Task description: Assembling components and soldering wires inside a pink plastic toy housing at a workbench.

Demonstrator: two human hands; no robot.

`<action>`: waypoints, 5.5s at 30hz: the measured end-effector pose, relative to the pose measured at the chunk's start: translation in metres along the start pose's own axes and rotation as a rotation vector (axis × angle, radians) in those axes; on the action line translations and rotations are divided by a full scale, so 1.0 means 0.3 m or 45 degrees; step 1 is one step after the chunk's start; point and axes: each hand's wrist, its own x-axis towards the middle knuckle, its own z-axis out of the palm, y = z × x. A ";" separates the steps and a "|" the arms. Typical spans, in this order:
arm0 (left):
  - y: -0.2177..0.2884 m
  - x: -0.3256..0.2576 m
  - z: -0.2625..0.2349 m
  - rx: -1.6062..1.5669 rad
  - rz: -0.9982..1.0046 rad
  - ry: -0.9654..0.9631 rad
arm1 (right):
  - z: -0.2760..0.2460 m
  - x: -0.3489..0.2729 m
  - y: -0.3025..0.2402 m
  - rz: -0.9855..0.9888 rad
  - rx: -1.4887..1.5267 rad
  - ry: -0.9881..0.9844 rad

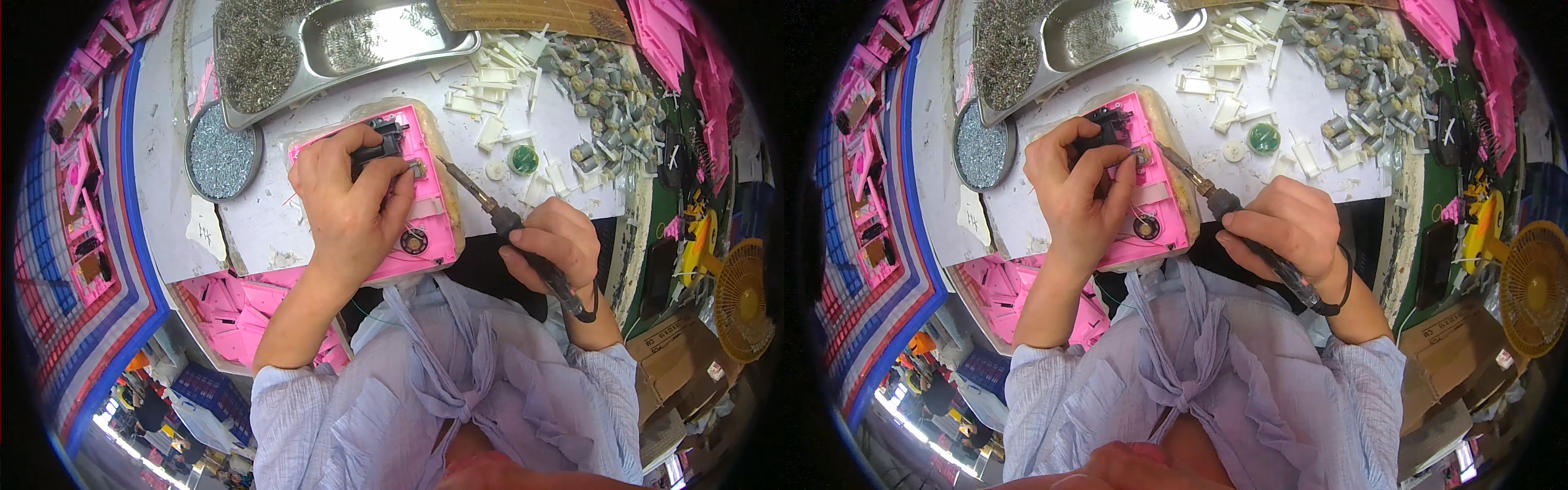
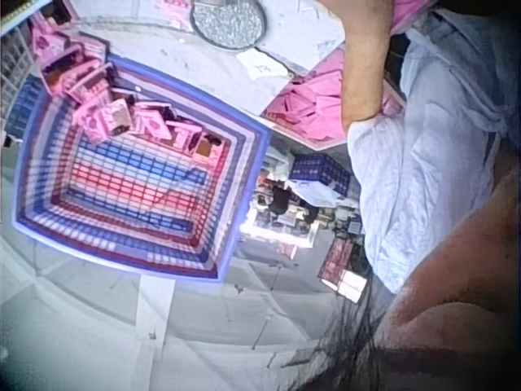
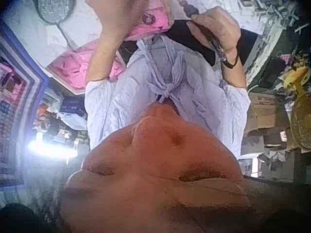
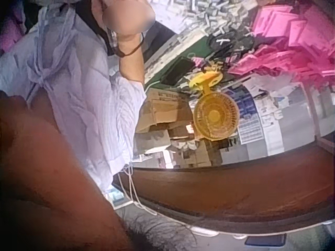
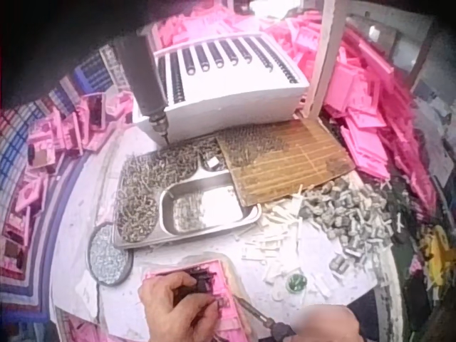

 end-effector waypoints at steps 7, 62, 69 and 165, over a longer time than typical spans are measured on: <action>-0.002 0.002 -0.039 -0.031 0.088 -0.067 | -0.004 -0.008 -0.003 0.014 0.014 0.005; 0.005 -0.016 -0.020 0.155 0.261 -0.073 | 0.030 -0.051 -0.005 -0.005 0.023 -0.030; 0.001 -0.018 -0.009 0.173 0.278 -0.027 | 0.001 -0.029 -0.016 0.007 0.029 -0.042; -0.076 -0.037 -0.110 -0.856 -0.662 -0.004 | 0.323 0.298 -0.018 0.431 0.455 -0.018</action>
